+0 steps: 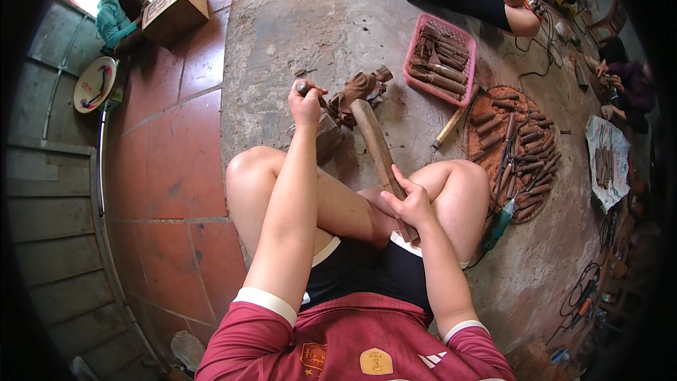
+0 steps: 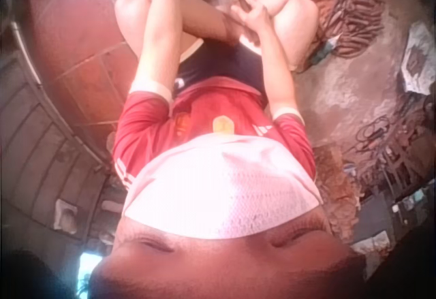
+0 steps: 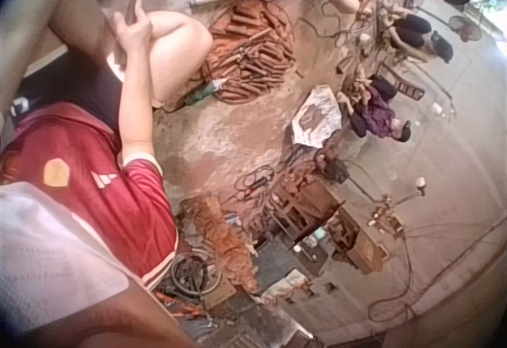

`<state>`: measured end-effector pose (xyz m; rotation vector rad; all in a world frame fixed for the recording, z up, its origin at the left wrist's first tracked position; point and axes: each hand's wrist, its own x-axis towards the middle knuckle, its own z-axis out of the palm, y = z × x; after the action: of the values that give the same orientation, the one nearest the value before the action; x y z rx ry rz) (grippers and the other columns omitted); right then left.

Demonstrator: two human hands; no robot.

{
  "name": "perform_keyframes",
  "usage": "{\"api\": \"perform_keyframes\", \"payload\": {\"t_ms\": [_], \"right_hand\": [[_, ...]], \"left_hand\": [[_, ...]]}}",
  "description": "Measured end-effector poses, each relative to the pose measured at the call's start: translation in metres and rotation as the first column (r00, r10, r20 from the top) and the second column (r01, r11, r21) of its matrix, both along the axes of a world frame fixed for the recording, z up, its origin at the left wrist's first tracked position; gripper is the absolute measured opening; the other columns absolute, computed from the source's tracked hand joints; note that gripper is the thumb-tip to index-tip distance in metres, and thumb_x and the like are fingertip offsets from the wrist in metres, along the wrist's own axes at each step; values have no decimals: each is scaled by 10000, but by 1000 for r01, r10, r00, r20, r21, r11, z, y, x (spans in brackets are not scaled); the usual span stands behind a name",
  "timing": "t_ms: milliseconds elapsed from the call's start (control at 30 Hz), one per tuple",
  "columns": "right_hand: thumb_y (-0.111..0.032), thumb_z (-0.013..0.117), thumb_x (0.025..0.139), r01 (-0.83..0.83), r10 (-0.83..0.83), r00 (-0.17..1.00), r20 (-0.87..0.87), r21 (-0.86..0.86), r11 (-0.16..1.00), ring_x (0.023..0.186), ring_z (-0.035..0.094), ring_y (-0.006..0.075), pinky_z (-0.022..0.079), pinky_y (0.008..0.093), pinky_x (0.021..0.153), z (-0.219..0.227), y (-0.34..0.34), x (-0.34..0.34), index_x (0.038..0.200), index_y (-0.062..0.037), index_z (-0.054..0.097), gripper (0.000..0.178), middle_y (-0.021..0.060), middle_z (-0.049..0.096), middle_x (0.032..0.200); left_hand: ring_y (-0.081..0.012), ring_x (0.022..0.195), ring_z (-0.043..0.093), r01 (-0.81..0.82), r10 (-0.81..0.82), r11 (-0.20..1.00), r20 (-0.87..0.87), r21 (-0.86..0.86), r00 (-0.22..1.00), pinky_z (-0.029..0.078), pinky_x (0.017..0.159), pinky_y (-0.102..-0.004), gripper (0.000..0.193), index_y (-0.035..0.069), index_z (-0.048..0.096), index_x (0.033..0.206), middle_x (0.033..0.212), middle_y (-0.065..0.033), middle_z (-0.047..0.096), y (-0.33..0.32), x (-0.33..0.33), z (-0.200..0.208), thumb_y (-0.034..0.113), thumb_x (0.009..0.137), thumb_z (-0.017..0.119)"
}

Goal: The person sits on the floor and carves a piece of wood using a large knife. They hold the wood in their left hand and the knife in their right, repeatedly striking the wood to shape it. The person occasionally pauses to inspect the carved piece.

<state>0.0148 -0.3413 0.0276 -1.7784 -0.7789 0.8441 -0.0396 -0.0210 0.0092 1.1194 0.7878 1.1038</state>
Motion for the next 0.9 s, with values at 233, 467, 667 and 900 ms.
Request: {"api": "perform_keyframes", "payload": {"t_ms": [233,467,667,900], "right_hand": [[-200,755,792,16,-16,1000,-13,36,999,919,676,146,517,275,845,-10,-2,2,1389,-4,494,680,185,727,988],[-206,749,798,9,-10,1000,-19,-16,1000,862,671,124,521,270,815,-3,-3,3,1395,-8,488,681,165,732,965],[-211,751,796,11,-11,1000,9,26,1000,794,660,106,527,264,767,-9,-2,2,1399,-23,491,683,158,734,927],[-211,754,794,3,-4,999,-32,-26,1000,798,661,109,531,271,765,0,0,1,1400,-25,490,686,167,732,915]], "left_hand": [[-258,724,645,-6,36,988,191,-154,981,559,707,-383,208,29,510,869,803,-95,568,1,-5,10,-119,730,466],[-221,780,667,24,-20,996,-48,89,999,530,728,-323,203,27,529,863,794,-78,614,-6,-4,13,-124,740,472],[-205,809,677,92,-76,981,-97,170,992,505,702,-310,198,31,541,860,797,-79,642,-9,2,2,-117,741,483],[-213,763,661,81,-82,995,8,55,997,504,695,-314,214,46,532,852,764,-73,610,-4,3,-2,-118,728,471]]}}
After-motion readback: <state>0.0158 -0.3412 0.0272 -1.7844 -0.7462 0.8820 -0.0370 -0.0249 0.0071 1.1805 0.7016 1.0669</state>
